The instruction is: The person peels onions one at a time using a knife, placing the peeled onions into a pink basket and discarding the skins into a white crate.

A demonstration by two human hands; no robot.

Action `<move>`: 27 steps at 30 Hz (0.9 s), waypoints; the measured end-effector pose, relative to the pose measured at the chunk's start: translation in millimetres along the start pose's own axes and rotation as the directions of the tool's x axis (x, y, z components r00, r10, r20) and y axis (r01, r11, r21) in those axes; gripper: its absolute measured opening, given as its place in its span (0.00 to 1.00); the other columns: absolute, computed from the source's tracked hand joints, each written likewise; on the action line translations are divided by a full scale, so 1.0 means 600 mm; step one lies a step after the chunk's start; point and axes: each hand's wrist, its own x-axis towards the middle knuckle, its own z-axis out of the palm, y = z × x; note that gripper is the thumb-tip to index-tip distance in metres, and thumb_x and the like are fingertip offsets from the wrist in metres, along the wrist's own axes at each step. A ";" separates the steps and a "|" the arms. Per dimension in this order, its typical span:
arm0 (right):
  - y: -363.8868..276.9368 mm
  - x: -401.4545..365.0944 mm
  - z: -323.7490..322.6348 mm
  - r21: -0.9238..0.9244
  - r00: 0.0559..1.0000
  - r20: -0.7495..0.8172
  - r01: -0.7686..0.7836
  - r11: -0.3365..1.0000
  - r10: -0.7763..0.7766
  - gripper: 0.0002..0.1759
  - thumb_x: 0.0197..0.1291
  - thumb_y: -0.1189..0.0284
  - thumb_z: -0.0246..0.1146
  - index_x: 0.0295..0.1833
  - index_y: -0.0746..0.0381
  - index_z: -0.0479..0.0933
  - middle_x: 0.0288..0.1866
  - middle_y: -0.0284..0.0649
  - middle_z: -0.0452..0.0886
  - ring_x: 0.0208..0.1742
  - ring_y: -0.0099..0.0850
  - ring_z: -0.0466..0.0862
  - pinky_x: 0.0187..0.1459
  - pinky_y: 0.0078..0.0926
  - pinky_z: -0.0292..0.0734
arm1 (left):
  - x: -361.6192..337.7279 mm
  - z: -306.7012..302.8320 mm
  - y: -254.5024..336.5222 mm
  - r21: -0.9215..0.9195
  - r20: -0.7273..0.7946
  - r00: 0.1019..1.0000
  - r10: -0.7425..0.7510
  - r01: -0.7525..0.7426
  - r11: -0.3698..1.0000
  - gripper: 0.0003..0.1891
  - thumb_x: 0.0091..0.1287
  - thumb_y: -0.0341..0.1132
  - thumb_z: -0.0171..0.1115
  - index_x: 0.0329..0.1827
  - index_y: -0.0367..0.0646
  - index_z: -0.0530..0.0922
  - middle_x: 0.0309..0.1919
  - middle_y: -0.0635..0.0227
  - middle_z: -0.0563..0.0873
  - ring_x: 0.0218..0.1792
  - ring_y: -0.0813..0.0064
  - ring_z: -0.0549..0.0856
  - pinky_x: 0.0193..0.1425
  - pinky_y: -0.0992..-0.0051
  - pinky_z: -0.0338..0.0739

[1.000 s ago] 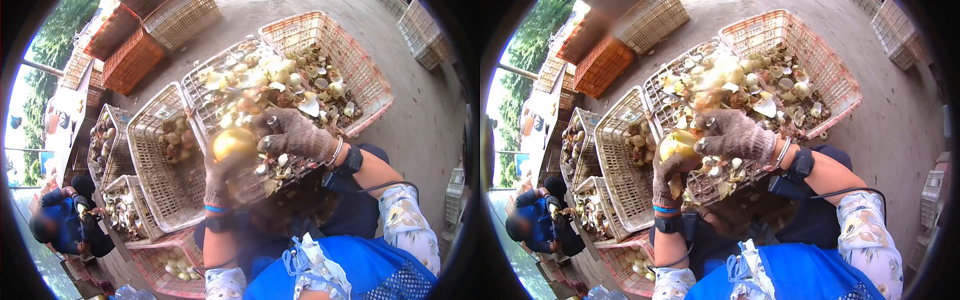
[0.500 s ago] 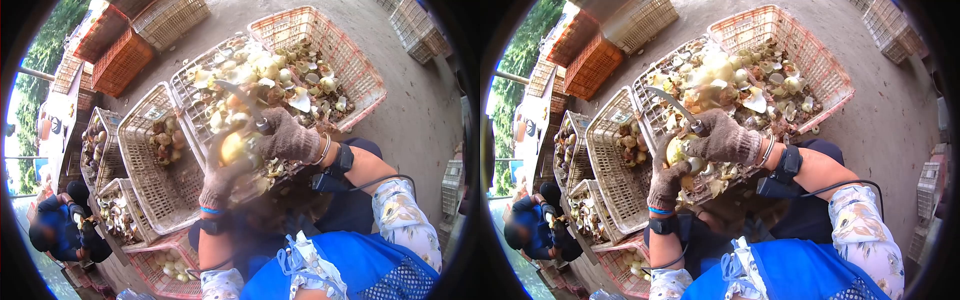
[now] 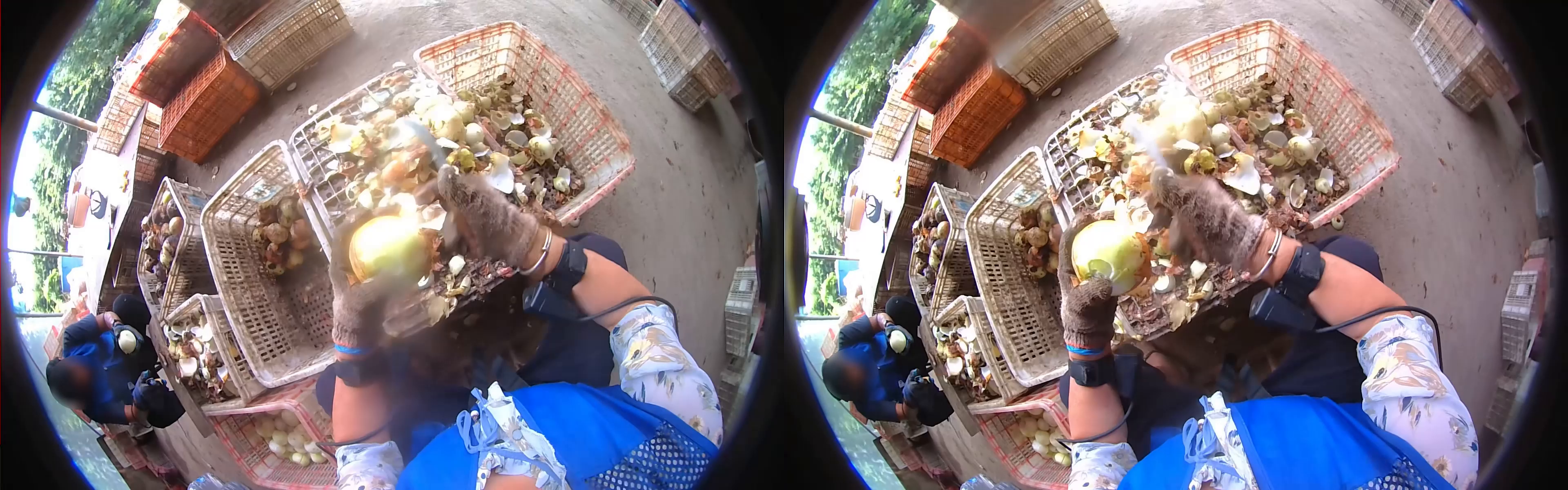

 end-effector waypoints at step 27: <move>0.030 0.006 0.033 0.265 0.812 -0.089 -0.539 0.800 0.577 0.09 0.58 0.70 0.69 0.34 0.63 0.78 0.22 0.31 0.77 0.20 0.20 0.75 0.20 0.19 0.71 | 0.006 -0.022 -0.019 0.046 -0.146 0.989 -0.005 0.012 0.999 0.42 0.53 0.45 0.72 0.70 0.39 0.65 0.61 0.54 0.76 0.61 0.50 0.77 0.64 0.50 0.75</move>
